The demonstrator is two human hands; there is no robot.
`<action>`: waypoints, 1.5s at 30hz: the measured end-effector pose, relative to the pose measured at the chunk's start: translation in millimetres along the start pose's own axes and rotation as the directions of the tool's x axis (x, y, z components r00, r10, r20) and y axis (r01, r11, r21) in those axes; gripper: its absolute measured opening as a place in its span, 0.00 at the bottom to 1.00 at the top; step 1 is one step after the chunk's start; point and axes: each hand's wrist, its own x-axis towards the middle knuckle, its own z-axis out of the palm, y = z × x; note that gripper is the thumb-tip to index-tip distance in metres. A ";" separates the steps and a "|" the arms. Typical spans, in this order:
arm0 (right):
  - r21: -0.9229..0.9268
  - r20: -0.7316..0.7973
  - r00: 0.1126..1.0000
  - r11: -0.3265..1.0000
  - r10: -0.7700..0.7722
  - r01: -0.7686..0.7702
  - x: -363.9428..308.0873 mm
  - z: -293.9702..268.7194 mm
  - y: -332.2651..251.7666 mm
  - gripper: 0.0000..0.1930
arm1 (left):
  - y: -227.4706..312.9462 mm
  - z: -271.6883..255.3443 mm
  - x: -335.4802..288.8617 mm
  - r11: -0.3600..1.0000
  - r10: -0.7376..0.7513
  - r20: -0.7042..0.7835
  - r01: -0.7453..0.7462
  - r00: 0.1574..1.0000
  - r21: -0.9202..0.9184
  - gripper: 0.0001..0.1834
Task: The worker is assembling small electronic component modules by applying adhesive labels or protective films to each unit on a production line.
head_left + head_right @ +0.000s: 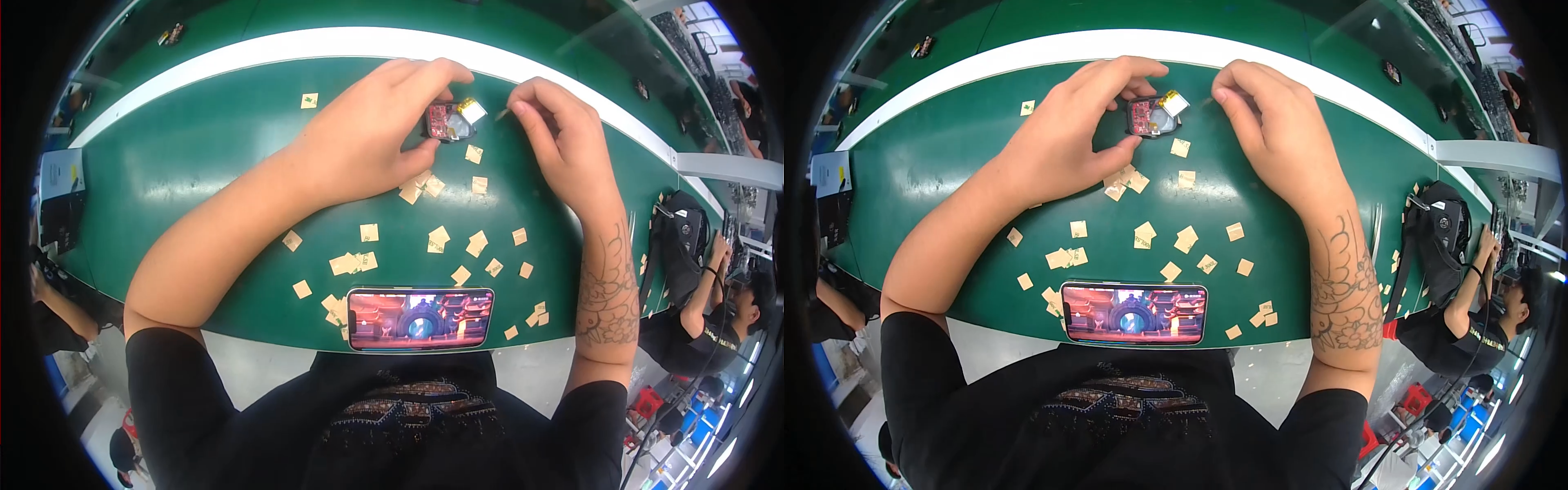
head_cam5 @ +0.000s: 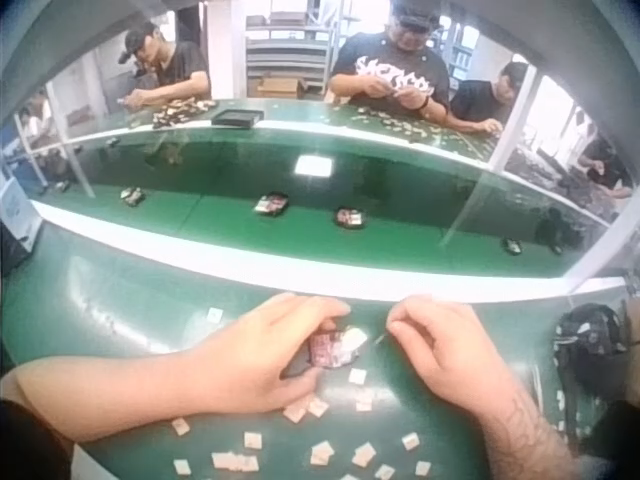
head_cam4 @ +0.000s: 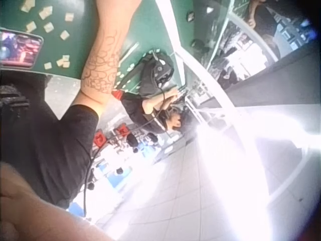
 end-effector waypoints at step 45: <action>0.114 0.031 0.967 0.962 -0.254 0.249 -3.0 23.3 -5.0 0.16 | -13.3 -9.3 1.1 0.993 0.040 0.102 -0.028 0.994 -0.114 0.38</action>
